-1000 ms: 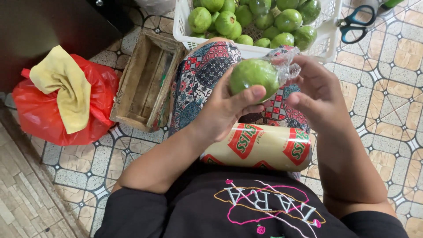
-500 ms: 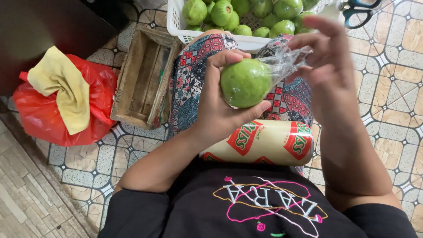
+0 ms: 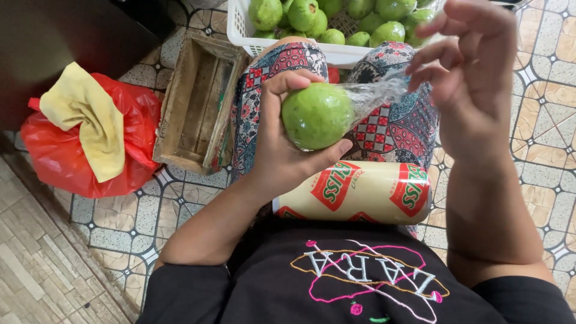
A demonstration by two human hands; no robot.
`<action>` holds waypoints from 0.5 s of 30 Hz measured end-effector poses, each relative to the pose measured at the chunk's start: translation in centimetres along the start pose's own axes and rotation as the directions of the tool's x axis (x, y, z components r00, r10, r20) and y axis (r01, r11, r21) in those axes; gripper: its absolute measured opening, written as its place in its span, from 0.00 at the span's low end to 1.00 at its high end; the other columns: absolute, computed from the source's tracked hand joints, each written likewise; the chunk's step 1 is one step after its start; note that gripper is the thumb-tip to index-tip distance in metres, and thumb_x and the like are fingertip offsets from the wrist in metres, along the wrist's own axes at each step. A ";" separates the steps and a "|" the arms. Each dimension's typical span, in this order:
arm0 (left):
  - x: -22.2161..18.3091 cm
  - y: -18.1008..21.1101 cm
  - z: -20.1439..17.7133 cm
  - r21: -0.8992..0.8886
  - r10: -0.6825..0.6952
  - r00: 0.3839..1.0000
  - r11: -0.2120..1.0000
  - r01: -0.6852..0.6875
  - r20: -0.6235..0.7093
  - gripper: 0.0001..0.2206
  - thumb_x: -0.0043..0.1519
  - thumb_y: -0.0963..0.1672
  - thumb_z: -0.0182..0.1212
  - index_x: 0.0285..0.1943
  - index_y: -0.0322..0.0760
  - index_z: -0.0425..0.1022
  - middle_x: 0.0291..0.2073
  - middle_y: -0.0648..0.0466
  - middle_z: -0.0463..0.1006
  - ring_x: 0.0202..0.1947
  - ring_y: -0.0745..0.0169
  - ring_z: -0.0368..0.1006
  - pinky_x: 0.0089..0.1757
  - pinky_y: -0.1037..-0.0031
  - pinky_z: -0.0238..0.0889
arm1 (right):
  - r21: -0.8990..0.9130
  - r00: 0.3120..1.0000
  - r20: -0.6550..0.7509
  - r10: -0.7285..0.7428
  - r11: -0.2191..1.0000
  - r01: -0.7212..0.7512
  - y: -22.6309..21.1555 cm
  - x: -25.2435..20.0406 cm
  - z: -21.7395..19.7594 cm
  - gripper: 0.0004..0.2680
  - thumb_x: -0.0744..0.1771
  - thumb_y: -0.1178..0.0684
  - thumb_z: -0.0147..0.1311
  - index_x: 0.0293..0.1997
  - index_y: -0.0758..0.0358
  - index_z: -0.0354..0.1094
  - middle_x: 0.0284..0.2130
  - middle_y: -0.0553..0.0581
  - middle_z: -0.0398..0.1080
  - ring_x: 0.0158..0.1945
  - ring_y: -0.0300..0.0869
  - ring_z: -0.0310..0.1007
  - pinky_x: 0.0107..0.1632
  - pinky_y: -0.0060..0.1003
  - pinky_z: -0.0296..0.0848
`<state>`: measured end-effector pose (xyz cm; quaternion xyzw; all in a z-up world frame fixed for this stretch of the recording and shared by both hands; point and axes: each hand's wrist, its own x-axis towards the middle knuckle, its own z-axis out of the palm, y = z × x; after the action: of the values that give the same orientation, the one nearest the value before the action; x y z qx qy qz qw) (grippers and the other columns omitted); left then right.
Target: Wiping guavas with a cloth and wrapping them individually in plastic film.
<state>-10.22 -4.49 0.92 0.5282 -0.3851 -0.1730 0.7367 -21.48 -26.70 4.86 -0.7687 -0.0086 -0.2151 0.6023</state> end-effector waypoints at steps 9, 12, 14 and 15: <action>0.7 0.5 -1.5 -0.556 -0.478 0.815 0.600 0.575 0.328 0.35 0.51 0.35 0.68 0.69 0.37 0.60 0.52 0.44 0.72 0.43 0.53 0.75 0.39 0.72 0.72 | -0.478 0.822 0.453 -0.344 0.685 0.550 -3.0 2.0 1.9 0.08 0.64 0.69 0.68 0.46 0.74 0.81 0.32 0.61 0.74 0.29 0.43 0.69 0.32 0.37 0.67; 0.5 1.0 -1.3 -0.579 -0.515 0.788 0.546 0.605 0.337 0.35 0.52 0.38 0.66 0.71 0.33 0.57 0.51 0.42 0.72 0.42 0.56 0.74 0.38 0.74 0.70 | -0.548 0.810 0.428 -0.401 0.598 0.585 -3.1 1.5 1.9 0.07 0.65 0.69 0.69 0.46 0.78 0.82 0.30 0.62 0.74 0.29 0.46 0.70 0.32 0.38 0.67; 0.3 1.4 -1.5 -0.569 -0.473 0.824 0.601 0.561 0.312 0.34 0.52 0.37 0.68 0.70 0.36 0.59 0.52 0.45 0.72 0.47 0.55 0.73 0.44 0.72 0.70 | -0.573 0.821 0.409 -0.399 0.588 0.571 -3.1 1.0 1.7 0.07 0.65 0.70 0.69 0.46 0.78 0.82 0.30 0.63 0.74 0.29 0.47 0.69 0.33 0.40 0.68; 0.2 1.6 -1.6 -0.556 -0.426 0.857 0.653 0.514 0.290 0.33 0.52 0.36 0.69 0.68 0.39 0.61 0.54 0.48 0.72 0.51 0.55 0.73 0.50 0.69 0.69 | -0.599 0.831 0.388 -0.399 0.576 0.557 -3.2 0.7 1.6 0.07 0.65 0.70 0.68 0.46 0.78 0.82 0.30 0.65 0.73 0.29 0.49 0.69 0.34 0.42 0.69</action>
<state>-9.14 -2.99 2.27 0.3269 -0.2053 -0.5087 0.7696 -21.17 -24.49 7.72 -0.9221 -0.1996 -0.2748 0.1852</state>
